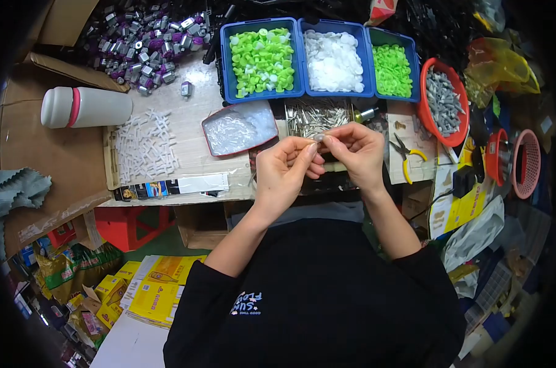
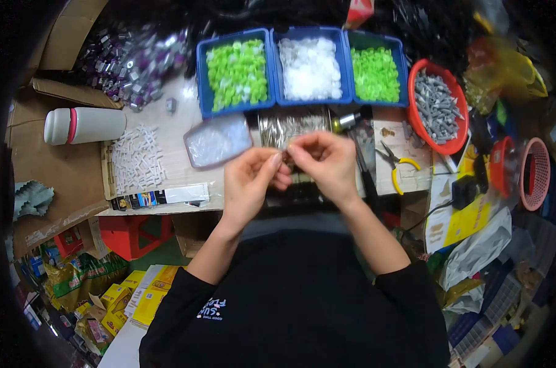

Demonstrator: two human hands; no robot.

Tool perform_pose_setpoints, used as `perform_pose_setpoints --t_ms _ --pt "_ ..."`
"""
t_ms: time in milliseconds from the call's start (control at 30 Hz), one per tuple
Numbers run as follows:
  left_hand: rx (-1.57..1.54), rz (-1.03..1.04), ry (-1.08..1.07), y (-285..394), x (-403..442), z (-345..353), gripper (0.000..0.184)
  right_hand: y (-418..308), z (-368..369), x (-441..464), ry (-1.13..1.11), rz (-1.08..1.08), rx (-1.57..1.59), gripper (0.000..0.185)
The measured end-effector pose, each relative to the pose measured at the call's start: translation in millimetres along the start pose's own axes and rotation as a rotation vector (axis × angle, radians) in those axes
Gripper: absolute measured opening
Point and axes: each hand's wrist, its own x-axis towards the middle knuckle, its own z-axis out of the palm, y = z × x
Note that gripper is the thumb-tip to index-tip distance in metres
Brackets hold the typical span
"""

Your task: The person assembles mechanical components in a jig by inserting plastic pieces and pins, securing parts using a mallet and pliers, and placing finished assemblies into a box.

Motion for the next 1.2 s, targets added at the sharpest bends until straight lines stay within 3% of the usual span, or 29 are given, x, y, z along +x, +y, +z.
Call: perform_pose_setpoints --t_ms 200,267,300,367,400,533,633,767,867,933,1000,1200 --pt "0.006 0.009 0.024 -4.1 -7.9 3.7 0.017 5.0 12.4 -15.6 0.098 -0.045 0.05 0.009" --pt "-0.012 0.017 0.033 -6.5 -9.7 6.5 0.017 7.0 15.2 -18.9 0.166 -0.316 -0.205 0.009" --pt "-0.032 0.02 0.037 -8.1 -10.7 7.5 0.016 8.4 14.7 -19.4 0.166 -0.316 -0.204 0.009" --pt "0.001 0.028 0.038 -11.5 -11.4 7.7 0.016 11.0 12.0 -18.8 0.217 -0.738 -0.579 0.014" --pt "0.031 0.037 0.04 -12.9 -11.6 7.8 0.016 11.6 10.6 -19.4 0.207 -0.775 -0.641 0.016" --pt "0.16 0.097 0.049 -11.1 -11.3 4.7 0.016 9.5 3.9 -20.7 0.117 -0.798 -0.637 0.016" --pt "0.239 0.168 0.014 -0.5 -12.3 1.5 0.015 2.2 -0.4 -22.9 0.065 -0.577 -0.411 0.016" --pt "0.52 0.419 -0.02 -2.7 -8.2 -6.5 0.013 0.2 -2.6 -25.4 0.029 -0.551 -0.352 0.016" --pt "0.644 0.54 -0.008 -3.6 -9.8 -11.8 0.015 2.0 -10.8 -31.0 0.002 -0.556 -0.474 0.016" --pt "0.775 0.569 0.064 1.7 -10.0 -18.2 0.017 6.9 -17.1 -29.2 0.035 -0.711 -0.725 0.016" --pt "0.801 0.659 0.133 -1.1 1.7 -24.6 0.012 4.0 -19.2 -20.5 0.039 -0.753 -0.758 0.017" --pt "0.956 0.732 -0.017 -0.2 22.0 -22.2 0.011 2.6 -16.8 -9.1 -0.083 -0.742 -1.031 0.018"
